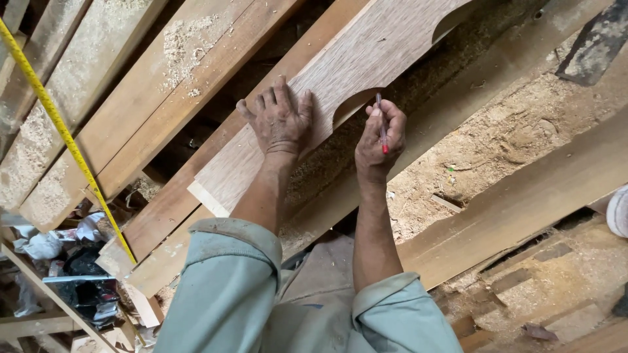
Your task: Measuring, marking, and tracing templates onto wooden boards in a workshop.
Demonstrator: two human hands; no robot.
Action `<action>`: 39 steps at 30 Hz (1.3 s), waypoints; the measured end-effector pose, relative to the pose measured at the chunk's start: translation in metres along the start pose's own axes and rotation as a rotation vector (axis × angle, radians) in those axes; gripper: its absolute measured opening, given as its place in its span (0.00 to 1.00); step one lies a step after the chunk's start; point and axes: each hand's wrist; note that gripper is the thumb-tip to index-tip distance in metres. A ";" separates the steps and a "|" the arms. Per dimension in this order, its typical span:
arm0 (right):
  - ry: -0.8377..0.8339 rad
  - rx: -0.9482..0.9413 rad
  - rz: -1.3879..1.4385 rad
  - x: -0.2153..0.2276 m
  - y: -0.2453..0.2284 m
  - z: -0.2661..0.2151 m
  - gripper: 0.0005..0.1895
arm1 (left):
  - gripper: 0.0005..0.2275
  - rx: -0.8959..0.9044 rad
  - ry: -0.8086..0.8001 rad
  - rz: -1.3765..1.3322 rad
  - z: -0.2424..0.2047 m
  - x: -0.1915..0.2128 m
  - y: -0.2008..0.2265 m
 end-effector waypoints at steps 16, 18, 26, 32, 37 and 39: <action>-0.008 0.021 0.052 -0.001 -0.004 -0.006 0.10 | 0.29 0.028 -0.074 -0.033 0.001 0.008 0.002; 0.008 0.036 0.053 -0.001 -0.001 -0.007 0.10 | 0.29 0.031 -0.082 -0.040 0.001 0.007 0.002; 0.016 0.033 0.069 -0.003 0.001 -0.010 0.10 | 0.29 0.040 -0.112 -0.044 0.003 0.012 0.003; 0.015 0.012 0.060 -0.003 -0.013 -0.009 0.11 | 0.29 0.037 -0.099 -0.031 0.002 0.005 0.001; 0.027 -0.021 0.030 -0.004 -0.006 -0.012 0.11 | 0.29 0.033 -0.125 -0.017 0.001 0.005 0.002; 0.024 -0.015 0.029 -0.005 -0.009 -0.015 0.11 | 0.28 0.041 -0.089 0.000 0.001 0.004 0.003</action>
Point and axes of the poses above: each hand's wrist, its own z-axis towards the middle knuckle, its own x-axis out of the back of the hand, y = z × x
